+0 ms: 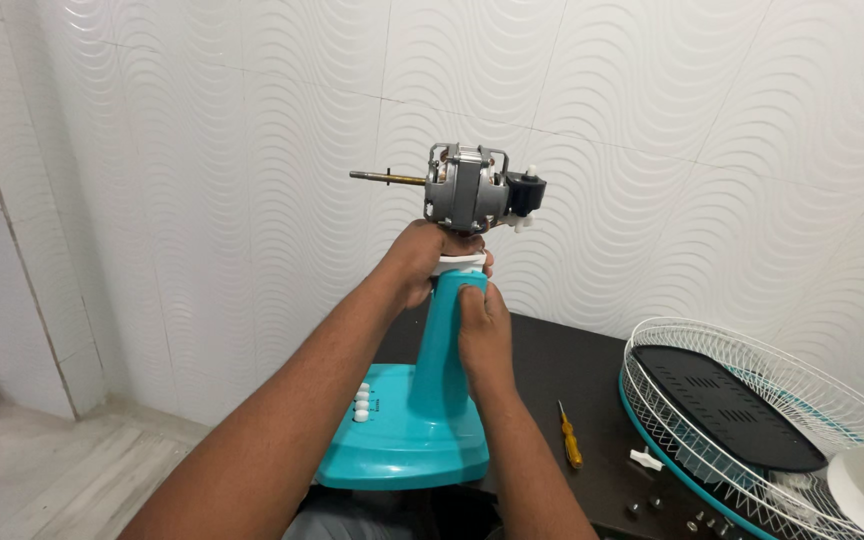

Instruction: The person assembles a disassembled electric fan on a table. They use a screwdriver to tighten screws on the motor, attach the motor to the fan stand, and fit the rear housing onto the motor assembly.

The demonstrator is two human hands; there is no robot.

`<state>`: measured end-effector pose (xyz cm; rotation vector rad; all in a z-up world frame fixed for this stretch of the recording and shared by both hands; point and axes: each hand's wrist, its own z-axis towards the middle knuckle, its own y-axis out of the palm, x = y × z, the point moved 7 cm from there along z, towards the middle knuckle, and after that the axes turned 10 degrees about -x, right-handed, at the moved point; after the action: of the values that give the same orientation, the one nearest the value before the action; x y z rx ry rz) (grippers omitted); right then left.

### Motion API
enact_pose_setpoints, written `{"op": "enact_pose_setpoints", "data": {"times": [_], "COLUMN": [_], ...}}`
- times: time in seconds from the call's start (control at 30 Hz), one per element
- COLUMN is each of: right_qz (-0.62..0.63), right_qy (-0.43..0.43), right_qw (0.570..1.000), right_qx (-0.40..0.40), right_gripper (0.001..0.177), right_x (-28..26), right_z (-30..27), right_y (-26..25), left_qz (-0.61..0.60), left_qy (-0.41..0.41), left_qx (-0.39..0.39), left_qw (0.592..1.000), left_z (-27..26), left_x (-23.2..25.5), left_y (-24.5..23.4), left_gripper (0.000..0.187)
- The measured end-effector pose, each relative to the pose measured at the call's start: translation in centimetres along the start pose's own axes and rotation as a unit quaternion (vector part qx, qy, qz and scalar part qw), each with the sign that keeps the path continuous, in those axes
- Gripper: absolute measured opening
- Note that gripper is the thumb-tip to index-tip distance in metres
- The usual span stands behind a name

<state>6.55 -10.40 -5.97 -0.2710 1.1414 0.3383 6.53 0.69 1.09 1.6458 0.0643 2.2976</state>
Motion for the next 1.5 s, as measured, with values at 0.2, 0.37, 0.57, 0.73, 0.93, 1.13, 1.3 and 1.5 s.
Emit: {"op": "enact_pose_setpoints", "data": {"times": [0.2, 0.37, 0.57, 0.73, 0.93, 1.13, 1.3, 1.5], "right_qz": [-0.028, -0.057, -0.091, -0.097, -0.13, -0.164, -0.169, -0.173], "right_qy": [-0.021, -0.041, 0.036, -0.023, -0.003, -0.01, 0.009, 0.02], "right_qw": [0.999, 0.996, 0.994, 0.994, 0.991, 0.984, 0.978, 0.972], "right_qx": [-0.011, -0.056, -0.052, -0.046, 0.022, 0.075, 0.12, 0.157], "right_gripper": [0.042, 0.058, 0.077, 0.071, 0.065, 0.064, 0.065, 0.069], "right_x": [0.5, 3.0, 6.9, 6.0, 5.5, 4.6, 4.1, 3.3], "right_z": [-0.7, -1.3, -3.0, -3.5, -4.8, -5.7, -6.5, -7.7], "right_y": [-0.5, -0.2, -0.5, -0.3, 0.0, 0.0, 0.3, 0.9], "left_qz": [0.012, 0.025, 0.038, 0.009, -0.022, 0.056, 0.116, 0.14], "left_qy": [0.0, -0.004, -0.012, -0.018, -0.048, -0.1, -0.108, -0.064], "left_qx": [-0.007, 0.001, 0.009, -0.021, -0.051, 0.003, 0.039, 0.139], "left_qw": [1.0, 1.0, 0.999, 1.0, 0.997, 0.993, 0.987, 0.978], "left_z": [0.0, -0.2, -0.2, 0.2, 0.6, 1.4, 1.5, 0.3], "left_x": [-0.2, 0.1, -0.1, -0.3, -0.7, -0.7, -0.4, -0.4], "left_y": [0.1, 0.0, 0.0, -0.2, -0.4, -0.9, -0.8, -0.9], "left_gripper": [0.011, 0.012, 0.014, 0.016, 0.022, 0.024, 0.03, 0.029]}}
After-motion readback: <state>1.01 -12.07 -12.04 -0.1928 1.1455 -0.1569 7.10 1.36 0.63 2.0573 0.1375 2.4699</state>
